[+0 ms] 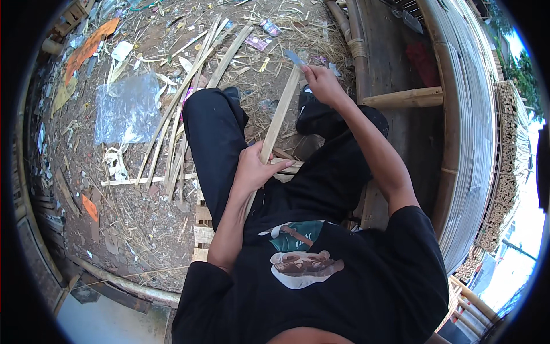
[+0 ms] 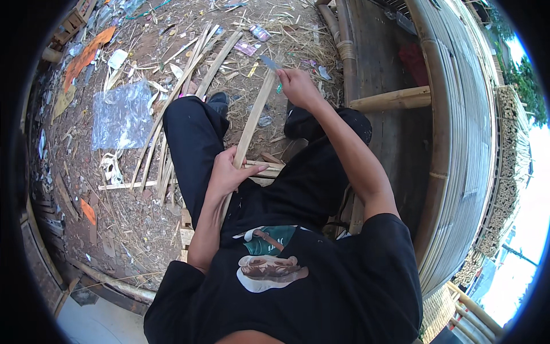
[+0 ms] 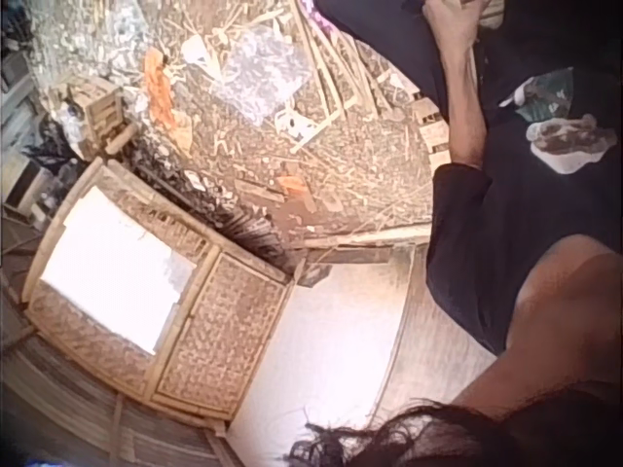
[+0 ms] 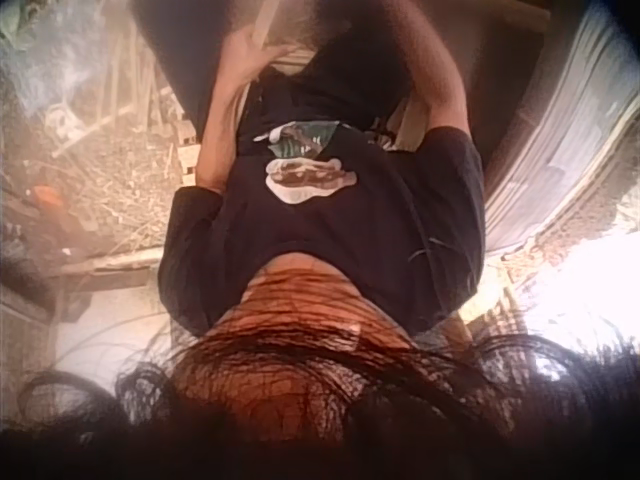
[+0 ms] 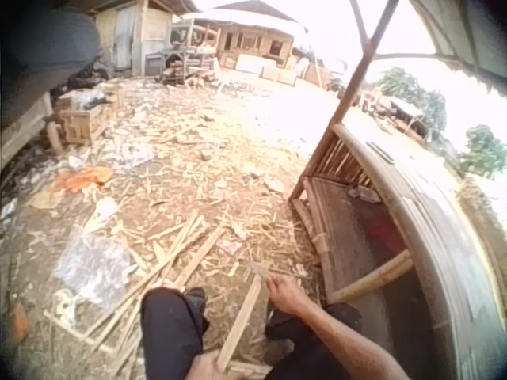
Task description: The person is sharpening a long piece of bamboo using a small knife.
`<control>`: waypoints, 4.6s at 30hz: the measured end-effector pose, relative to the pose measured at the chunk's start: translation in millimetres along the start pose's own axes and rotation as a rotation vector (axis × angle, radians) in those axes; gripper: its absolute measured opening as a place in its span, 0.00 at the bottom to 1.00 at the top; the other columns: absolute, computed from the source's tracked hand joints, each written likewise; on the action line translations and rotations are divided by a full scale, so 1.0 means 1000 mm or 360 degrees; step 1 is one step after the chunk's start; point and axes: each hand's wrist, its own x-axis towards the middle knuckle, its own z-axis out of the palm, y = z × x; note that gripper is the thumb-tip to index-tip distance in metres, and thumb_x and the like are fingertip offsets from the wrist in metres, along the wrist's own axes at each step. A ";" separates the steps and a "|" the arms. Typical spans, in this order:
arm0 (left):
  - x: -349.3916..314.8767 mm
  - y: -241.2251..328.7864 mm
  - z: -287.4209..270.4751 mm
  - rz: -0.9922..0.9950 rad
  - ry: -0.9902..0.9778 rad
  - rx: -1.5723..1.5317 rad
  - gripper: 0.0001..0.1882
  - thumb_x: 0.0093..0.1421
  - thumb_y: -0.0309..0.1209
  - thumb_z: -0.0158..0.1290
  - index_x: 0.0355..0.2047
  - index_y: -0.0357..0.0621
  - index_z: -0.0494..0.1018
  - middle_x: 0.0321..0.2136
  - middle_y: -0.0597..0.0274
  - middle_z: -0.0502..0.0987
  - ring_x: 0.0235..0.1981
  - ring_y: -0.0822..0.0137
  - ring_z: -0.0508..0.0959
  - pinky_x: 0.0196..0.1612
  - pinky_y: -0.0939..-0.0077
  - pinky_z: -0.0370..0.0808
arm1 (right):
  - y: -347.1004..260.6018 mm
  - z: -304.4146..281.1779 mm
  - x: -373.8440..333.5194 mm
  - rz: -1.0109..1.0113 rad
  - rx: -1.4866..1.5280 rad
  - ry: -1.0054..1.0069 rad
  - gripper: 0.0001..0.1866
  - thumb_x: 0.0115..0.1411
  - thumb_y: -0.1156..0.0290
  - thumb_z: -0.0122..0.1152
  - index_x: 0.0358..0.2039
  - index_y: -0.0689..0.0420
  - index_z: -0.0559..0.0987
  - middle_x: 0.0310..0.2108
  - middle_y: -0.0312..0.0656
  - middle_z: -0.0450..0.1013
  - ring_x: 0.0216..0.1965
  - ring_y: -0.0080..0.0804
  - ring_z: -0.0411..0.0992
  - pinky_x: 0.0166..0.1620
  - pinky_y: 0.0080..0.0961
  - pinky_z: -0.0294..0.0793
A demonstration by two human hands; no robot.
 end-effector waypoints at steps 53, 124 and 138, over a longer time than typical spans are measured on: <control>0.006 0.002 -0.001 -0.0040 -0.0064 -0.0100 0.25 0.40 0.37 0.73 0.22 0.40 0.65 0.15 0.69 0.66 0.17 0.79 0.66 0.19 0.79 0.65 | -0.006 -0.003 -0.005 -0.0030 0.0140 0.0169 0.20 0.68 0.61 0.47 0.27 0.66 0.74 0.18 0.56 0.67 0.20 0.56 0.66 0.27 0.42 0.64; 0.009 0.002 -0.001 -0.0240 -0.0205 -0.0199 0.21 0.42 0.32 0.70 0.22 0.42 0.65 0.16 0.71 0.66 0.19 0.79 0.65 0.22 0.79 0.65 | 0.004 0.020 -0.041 0.0085 0.0481 -0.0067 0.24 0.70 0.57 0.42 0.21 0.61 0.67 0.15 0.33 0.59 0.19 0.23 0.54 0.25 0.27 0.59; 0.012 -0.014 -0.001 -0.0080 -0.0098 -0.0079 0.19 0.42 0.31 0.69 0.24 0.39 0.68 0.16 0.69 0.66 0.20 0.78 0.66 0.23 0.78 0.66 | 0.006 0.035 -0.044 0.0188 0.0665 -0.0089 0.23 0.71 0.59 0.40 0.21 0.59 0.66 0.15 0.30 0.57 0.18 0.21 0.54 0.23 0.26 0.59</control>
